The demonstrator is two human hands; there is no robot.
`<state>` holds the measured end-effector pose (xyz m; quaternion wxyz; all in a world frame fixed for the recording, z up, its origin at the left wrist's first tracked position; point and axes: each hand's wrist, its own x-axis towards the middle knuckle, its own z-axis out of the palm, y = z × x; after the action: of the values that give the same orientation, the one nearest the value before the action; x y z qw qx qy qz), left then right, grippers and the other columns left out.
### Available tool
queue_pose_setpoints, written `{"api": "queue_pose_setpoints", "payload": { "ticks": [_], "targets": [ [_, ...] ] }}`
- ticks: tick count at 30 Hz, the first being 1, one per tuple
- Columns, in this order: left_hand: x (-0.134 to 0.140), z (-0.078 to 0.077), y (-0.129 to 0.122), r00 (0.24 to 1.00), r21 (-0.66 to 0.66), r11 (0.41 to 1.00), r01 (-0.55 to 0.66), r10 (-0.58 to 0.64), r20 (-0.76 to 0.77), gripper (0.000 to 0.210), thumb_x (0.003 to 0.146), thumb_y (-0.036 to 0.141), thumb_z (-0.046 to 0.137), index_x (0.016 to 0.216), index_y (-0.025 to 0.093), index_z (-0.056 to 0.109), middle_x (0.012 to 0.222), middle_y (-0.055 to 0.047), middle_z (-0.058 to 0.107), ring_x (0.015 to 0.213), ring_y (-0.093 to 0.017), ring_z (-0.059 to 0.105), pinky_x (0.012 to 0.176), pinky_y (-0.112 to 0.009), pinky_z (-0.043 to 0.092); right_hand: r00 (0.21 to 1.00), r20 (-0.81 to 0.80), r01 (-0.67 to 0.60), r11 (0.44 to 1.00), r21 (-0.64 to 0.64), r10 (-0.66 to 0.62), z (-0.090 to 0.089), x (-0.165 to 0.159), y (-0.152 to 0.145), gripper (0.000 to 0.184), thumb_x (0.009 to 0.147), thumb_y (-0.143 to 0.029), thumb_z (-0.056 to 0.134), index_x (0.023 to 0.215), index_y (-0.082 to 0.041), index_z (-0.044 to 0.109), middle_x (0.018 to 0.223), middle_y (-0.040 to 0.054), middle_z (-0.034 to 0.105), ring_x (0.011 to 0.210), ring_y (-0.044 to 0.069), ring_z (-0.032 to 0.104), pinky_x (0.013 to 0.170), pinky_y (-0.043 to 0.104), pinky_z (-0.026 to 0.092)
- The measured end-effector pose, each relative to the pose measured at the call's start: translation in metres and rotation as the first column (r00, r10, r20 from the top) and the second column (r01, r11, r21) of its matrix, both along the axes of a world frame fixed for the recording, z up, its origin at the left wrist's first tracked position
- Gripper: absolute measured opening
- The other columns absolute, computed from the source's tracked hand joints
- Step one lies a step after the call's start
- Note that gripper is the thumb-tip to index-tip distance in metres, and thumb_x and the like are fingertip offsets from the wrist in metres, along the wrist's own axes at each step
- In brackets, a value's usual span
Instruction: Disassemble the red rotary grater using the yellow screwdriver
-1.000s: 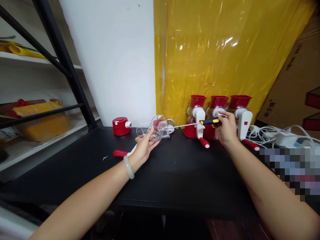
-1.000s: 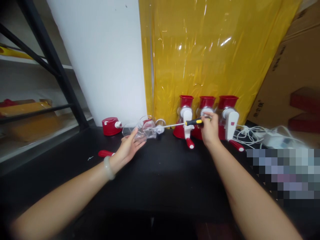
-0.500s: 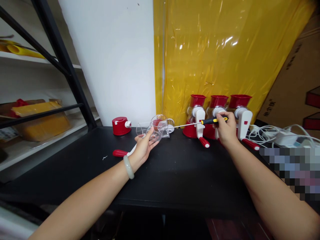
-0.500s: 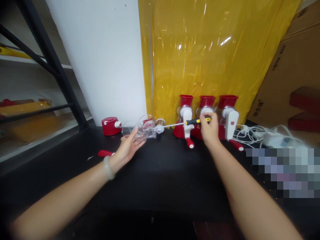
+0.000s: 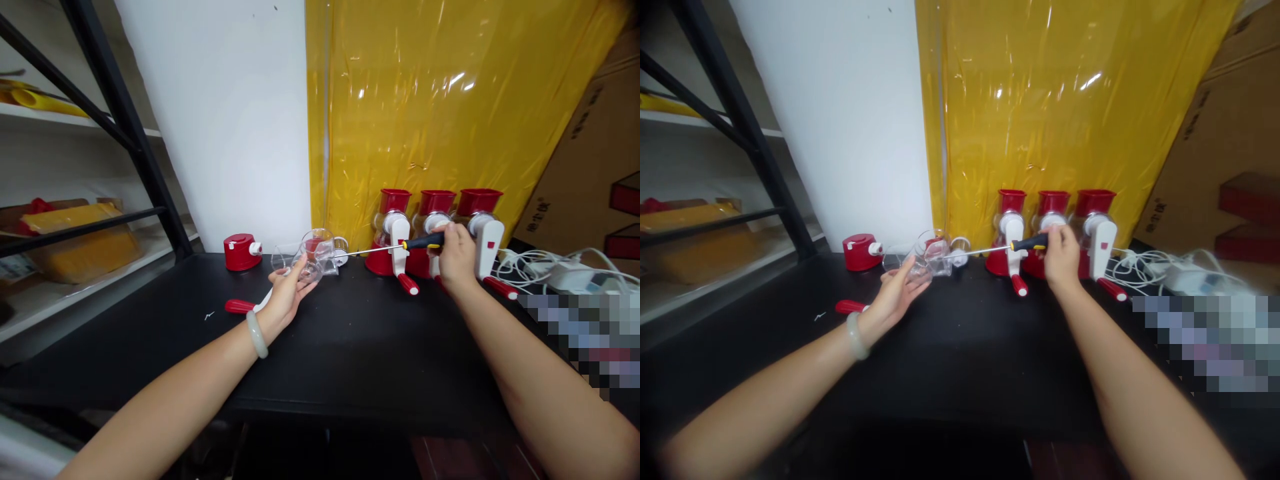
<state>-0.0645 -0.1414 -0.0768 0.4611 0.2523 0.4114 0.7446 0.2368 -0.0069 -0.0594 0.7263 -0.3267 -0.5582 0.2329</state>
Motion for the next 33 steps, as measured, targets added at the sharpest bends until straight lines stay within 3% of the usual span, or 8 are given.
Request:
{"api": "queue_pose_setpoints", "payload": {
  "ticks": [4, 12, 16, 19, 26, 33],
  "targets": [
    [0.001, 0.002, -0.001, 1.000, -0.004, 1.000, -0.007, 0.007, 0.012, 0.064, 0.082, 0.030, 0.086, 0.104, 0.028, 0.027, 0.107, -0.009, 0.073, 0.096, -0.027, 0.077, 0.095, -0.050, 0.059, 0.997, -0.026, 0.065, 0.995, -0.073, -0.067, -0.002, -0.001, 0.000, 0.034, 0.082, -0.055, 0.071, 0.079, -0.023, 0.059, 0.068, -0.0029, 0.059, 0.047, 0.010, 0.046, 0.038, 0.022, 0.035],
    [0.002, 0.003, -0.002, 0.999, 0.025, 1.000, -0.001, 0.000, 0.040, 0.060, 0.080, 0.030, 0.087, 0.104, 0.027, 0.033, 0.107, -0.008, 0.073, 0.097, -0.026, 0.077, 0.098, -0.052, 0.057, 0.971, -0.198, -0.134, 0.991, -0.002, 0.131, -0.006, -0.007, 0.010, 0.011, 0.076, -0.034, 0.060, 0.079, -0.023, 0.060, 0.084, 0.0004, 0.060, 0.071, 0.015, 0.058, 0.051, 0.025, 0.045],
    [0.001, 0.004, -0.002, 0.997, 0.036, 0.999, 0.012, -0.015, 0.073, 0.058, 0.079, 0.029, 0.088, 0.106, 0.026, 0.037, 0.105, -0.007, 0.073, 0.098, -0.025, 0.077, 0.099, -0.049, 0.057, 0.980, -0.158, -0.118, 0.993, 0.010, 0.118, -0.009, -0.006, 0.008, 0.013, 0.080, -0.036, 0.058, 0.080, -0.024, 0.061, 0.084, 0.0012, 0.061, 0.072, 0.017, 0.058, 0.052, 0.027, 0.045],
    [0.001, 0.005, -0.001, 0.996, 0.028, 1.000, -0.001, -0.002, 0.091, 0.058, 0.079, 0.029, 0.088, 0.107, 0.026, 0.038, 0.105, -0.006, 0.073, 0.098, -0.025, 0.077, 0.099, -0.049, 0.057, 0.995, -0.089, -0.048, 0.999, 0.001, 0.047, -0.010, -0.005, 0.005, 0.020, 0.086, -0.043, 0.060, 0.079, -0.025, 0.062, 0.079, 0.0007, 0.061, 0.062, 0.016, 0.054, 0.048, 0.028, 0.043],
    [0.001, 0.004, 0.000, 0.998, 0.031, 0.999, -0.016, 0.015, 0.059, 0.058, 0.080, 0.032, 0.088, 0.108, 0.026, 0.037, 0.106, -0.006, 0.073, 0.099, -0.025, 0.077, 0.098, -0.050, 0.058, 0.997, -0.063, -0.038, 0.999, -0.013, 0.037, -0.010, -0.005, 0.007, 0.019, 0.082, -0.043, 0.067, 0.079, -0.025, 0.061, 0.071, -0.0028, 0.060, 0.053, 0.013, 0.049, 0.046, 0.027, 0.040],
    [-0.001, 0.003, 0.000, 0.998, 0.035, 0.999, 0.016, -0.019, 0.066, 0.056, 0.079, 0.034, 0.088, 0.109, 0.024, 0.042, 0.105, -0.007, 0.073, 0.099, -0.024, 0.076, 0.098, -0.046, 0.057, 0.953, -0.201, -0.226, 0.974, 0.019, 0.225, -0.006, -0.009, 0.010, 0.015, 0.074, -0.037, 0.062, 0.081, -0.025, 0.057, 0.077, -0.0003, 0.056, 0.065, 0.016, 0.054, 0.050, 0.028, 0.044]
  ]
}}
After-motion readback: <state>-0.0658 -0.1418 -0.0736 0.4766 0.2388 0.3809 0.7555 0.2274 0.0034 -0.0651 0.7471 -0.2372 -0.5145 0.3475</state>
